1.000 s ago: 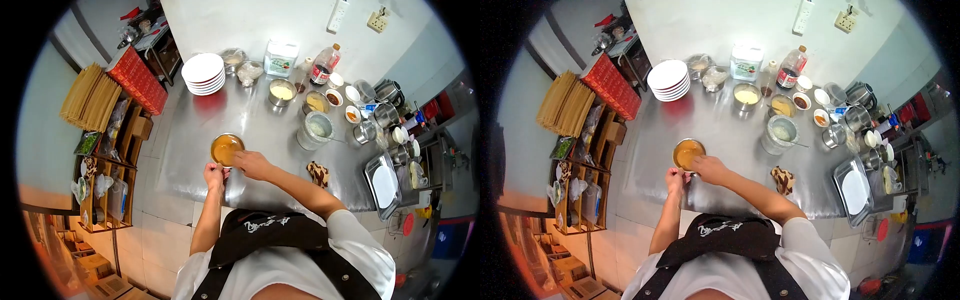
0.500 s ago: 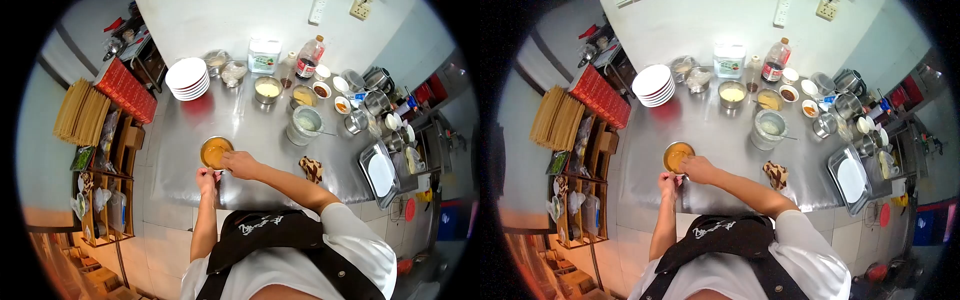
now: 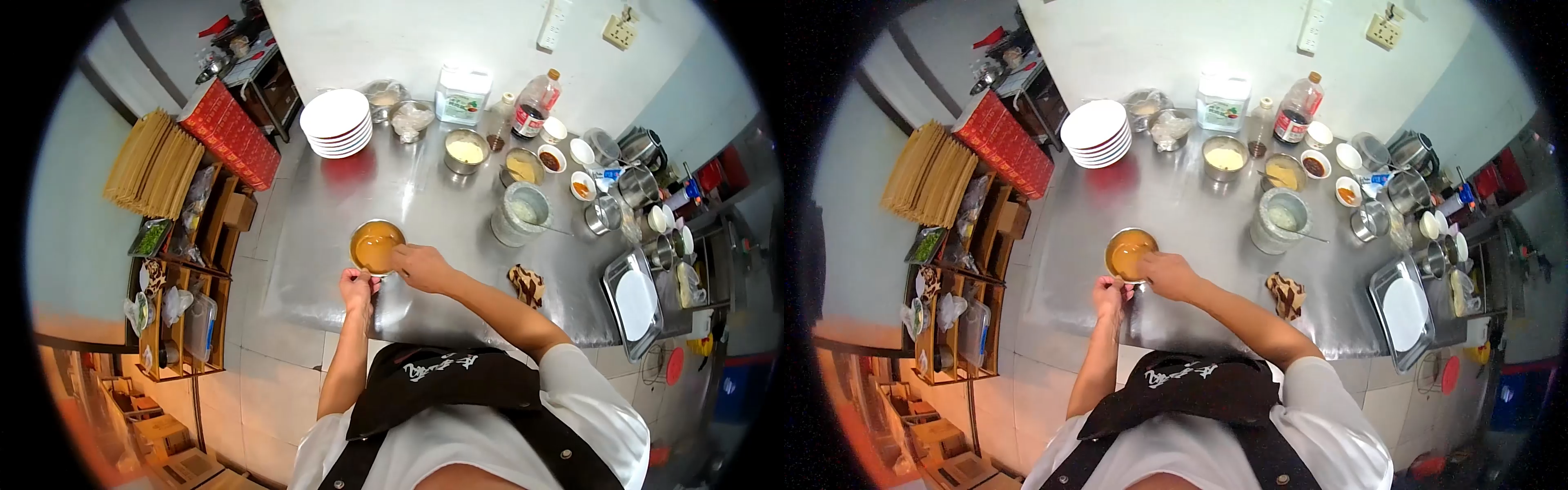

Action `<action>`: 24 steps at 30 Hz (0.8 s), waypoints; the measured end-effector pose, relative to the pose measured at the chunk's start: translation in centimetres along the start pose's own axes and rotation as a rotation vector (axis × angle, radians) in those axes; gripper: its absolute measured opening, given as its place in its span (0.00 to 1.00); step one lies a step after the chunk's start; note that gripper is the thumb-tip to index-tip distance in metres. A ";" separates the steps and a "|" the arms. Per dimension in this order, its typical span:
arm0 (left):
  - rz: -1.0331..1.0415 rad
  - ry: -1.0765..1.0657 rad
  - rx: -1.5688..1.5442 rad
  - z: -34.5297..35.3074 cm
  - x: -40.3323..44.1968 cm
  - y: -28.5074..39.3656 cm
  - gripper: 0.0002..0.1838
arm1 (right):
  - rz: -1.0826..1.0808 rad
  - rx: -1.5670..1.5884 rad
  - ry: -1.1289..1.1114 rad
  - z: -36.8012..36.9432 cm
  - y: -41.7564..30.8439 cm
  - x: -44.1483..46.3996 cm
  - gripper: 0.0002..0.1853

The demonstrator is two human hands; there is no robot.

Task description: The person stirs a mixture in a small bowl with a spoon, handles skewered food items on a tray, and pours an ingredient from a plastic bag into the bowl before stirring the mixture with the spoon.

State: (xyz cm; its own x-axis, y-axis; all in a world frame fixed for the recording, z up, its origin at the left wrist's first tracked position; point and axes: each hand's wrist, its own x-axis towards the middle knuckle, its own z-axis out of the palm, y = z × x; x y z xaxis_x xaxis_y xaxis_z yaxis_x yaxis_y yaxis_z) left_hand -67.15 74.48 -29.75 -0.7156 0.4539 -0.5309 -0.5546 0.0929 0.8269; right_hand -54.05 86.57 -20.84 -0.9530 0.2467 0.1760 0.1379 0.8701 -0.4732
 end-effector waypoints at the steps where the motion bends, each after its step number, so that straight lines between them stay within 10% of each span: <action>1: 0.001 0.016 0.010 0.2 -0.2 0.2 0.08 | 0.019 0.008 0.018 0.1 0.1 -0.5 0.05; 24: 0.000 -0.010 0.023 0.1 -0.3 0.4 0.08 | -0.050 0.095 0.027 0.3 -0.6 0.2 0.04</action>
State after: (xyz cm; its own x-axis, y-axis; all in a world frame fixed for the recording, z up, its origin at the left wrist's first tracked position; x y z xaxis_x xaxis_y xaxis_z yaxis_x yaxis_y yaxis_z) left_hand -67.09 74.51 -29.28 -0.7112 0.4623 -0.5296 -0.5449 0.1135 0.8308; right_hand -54.42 85.95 -20.75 -0.9502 0.2165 0.2244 0.0626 0.8374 -0.5429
